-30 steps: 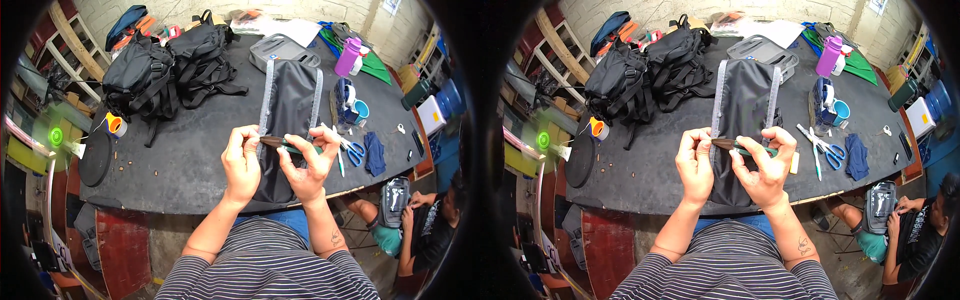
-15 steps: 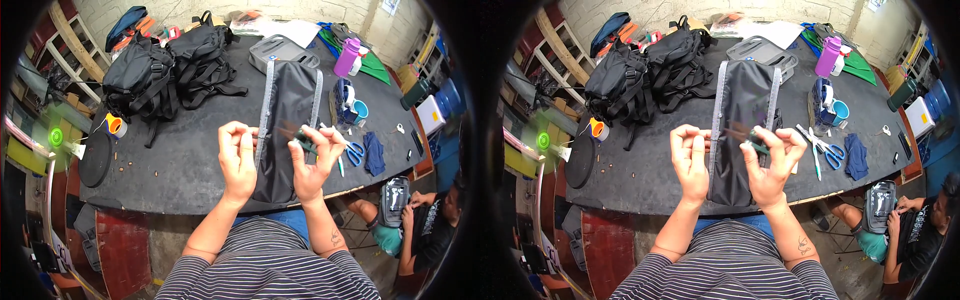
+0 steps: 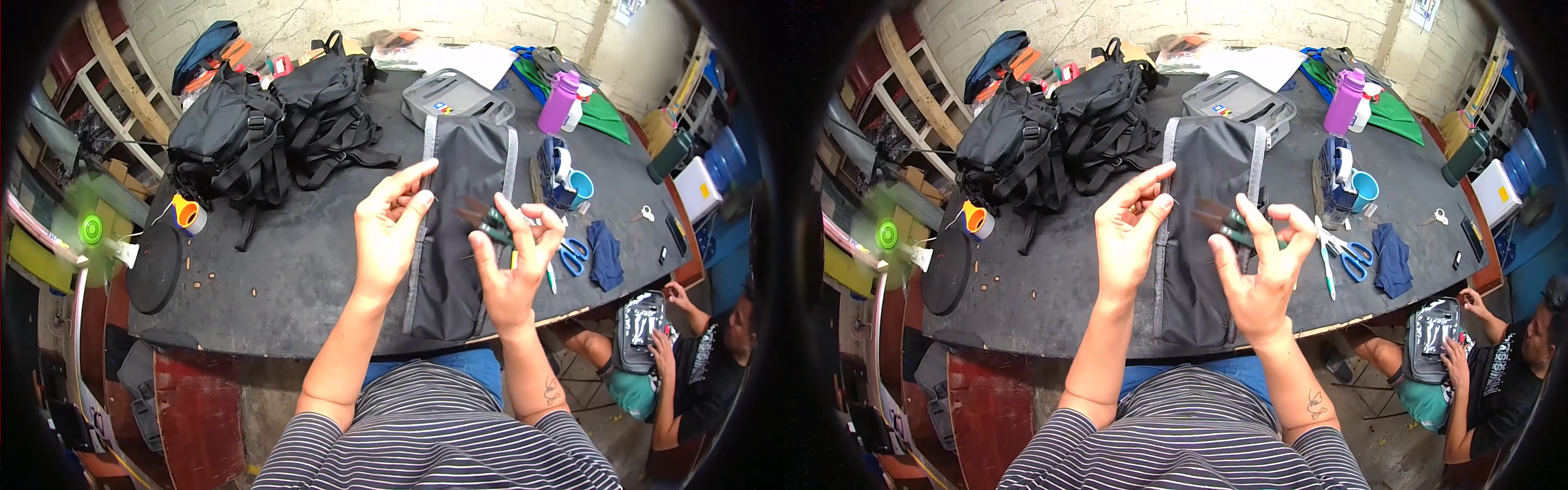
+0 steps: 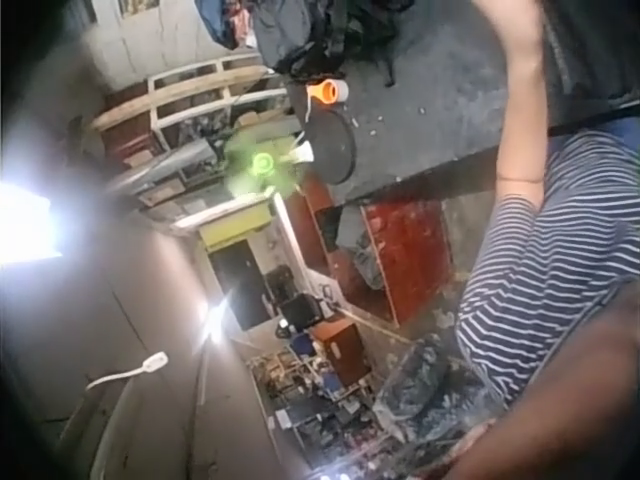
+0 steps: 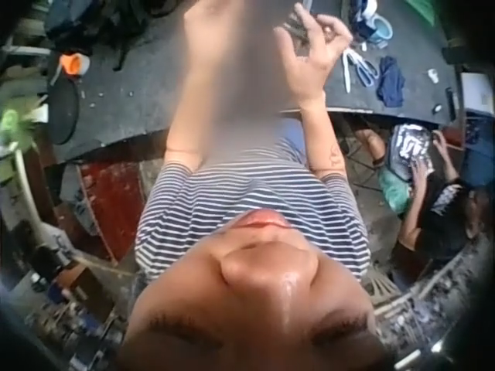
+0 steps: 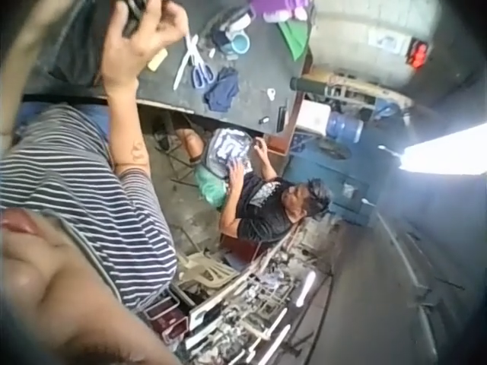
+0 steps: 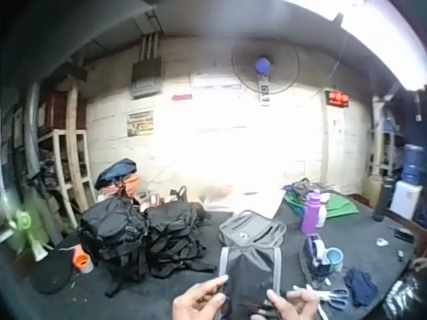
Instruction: Cleaning and inspecting manufactured soft bags by removing loose threads and using a brush and lighter.
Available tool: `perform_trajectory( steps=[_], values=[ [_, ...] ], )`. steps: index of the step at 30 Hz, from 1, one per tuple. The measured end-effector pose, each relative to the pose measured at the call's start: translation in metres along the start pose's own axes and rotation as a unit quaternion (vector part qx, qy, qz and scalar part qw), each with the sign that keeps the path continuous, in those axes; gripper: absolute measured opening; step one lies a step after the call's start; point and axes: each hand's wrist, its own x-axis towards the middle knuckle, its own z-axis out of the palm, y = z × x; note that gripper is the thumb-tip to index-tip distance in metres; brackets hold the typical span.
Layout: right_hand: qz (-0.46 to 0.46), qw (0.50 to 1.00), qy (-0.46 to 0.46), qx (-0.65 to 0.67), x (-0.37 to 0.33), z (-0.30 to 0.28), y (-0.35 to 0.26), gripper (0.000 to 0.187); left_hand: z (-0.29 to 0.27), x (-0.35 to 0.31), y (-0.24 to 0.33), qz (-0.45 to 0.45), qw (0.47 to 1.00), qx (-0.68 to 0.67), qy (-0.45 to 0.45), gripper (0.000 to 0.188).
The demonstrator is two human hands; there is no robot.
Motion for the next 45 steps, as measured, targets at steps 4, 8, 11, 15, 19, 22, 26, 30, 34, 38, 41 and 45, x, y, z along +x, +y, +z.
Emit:
perform_trajectory(
  steps=[4, 8, 11, 15, 19, 22, 26, 30, 34, 38, 41, 45],
  values=[
    [-0.081, 0.997, -0.004, -0.010, 0.027, 0.002, 0.001, 0.042, -0.002, 0.000, 0.005, -0.055, 0.996, -0.058, -0.039, 0.048],
    [-0.111, 0.993, -0.003, -0.029, 0.030, 0.011, -0.003, 0.041, -0.009, -0.001, 0.007, -0.086, 0.990, -0.091, -0.061, 0.057],
    [-0.112, 0.993, 0.001, -0.035, 0.030, 0.012, -0.002, 0.041, -0.010, -0.001, 0.008, -0.104, 0.989, -0.093, -0.058, 0.060],
    [-0.117, 0.992, -0.002, -0.041, 0.030, 0.013, -0.002, 0.040, -0.008, -0.001, 0.008, -0.091, 0.991, -0.087, -0.054, 0.063],
    [-0.120, 0.992, -0.008, -0.038, 0.030, 0.013, -0.003, 0.041, -0.009, -0.001, 0.007, -0.084, 0.992, -0.070, -0.057, 0.063],
    [-0.130, 0.991, -0.013, -0.028, 0.028, 0.013, -0.002, 0.042, -0.012, -0.002, 0.007, -0.086, 0.991, -0.076, -0.065, 0.067],
    [-0.106, 0.993, -0.033, 0.032, 0.027, 0.014, -0.004, 0.044, -0.013, -0.004, 0.007, -0.090, 0.990, -0.089, -0.058, 0.066],
    [-0.096, 0.995, 0.002, -0.007, 0.023, 0.017, -0.003, 0.043, -0.012, -0.004, 0.006, -0.091, 0.991, -0.083, -0.045, 0.064],
    [-0.103, 0.994, 0.009, -0.019, 0.023, 0.016, -0.003, 0.042, -0.011, -0.004, 0.007, -0.085, 0.992, -0.074, -0.050, 0.063],
    [-0.124, 0.991, 0.012, -0.039, 0.023, 0.016, -0.004, 0.041, -0.011, -0.005, 0.007, -0.091, 0.991, -0.088, -0.043, 0.063],
    [-0.127, 0.991, 0.009, -0.046, 0.023, 0.016, -0.006, 0.040, -0.010, -0.005, 0.006, -0.083, 0.993, -0.072, -0.041, 0.064],
    [-0.089, 0.996, -0.023, 0.015, 0.026, 0.016, -0.002, 0.038, -0.011, -0.005, 0.006, -0.083, 0.992, -0.080, -0.043, 0.064]
  ],
)
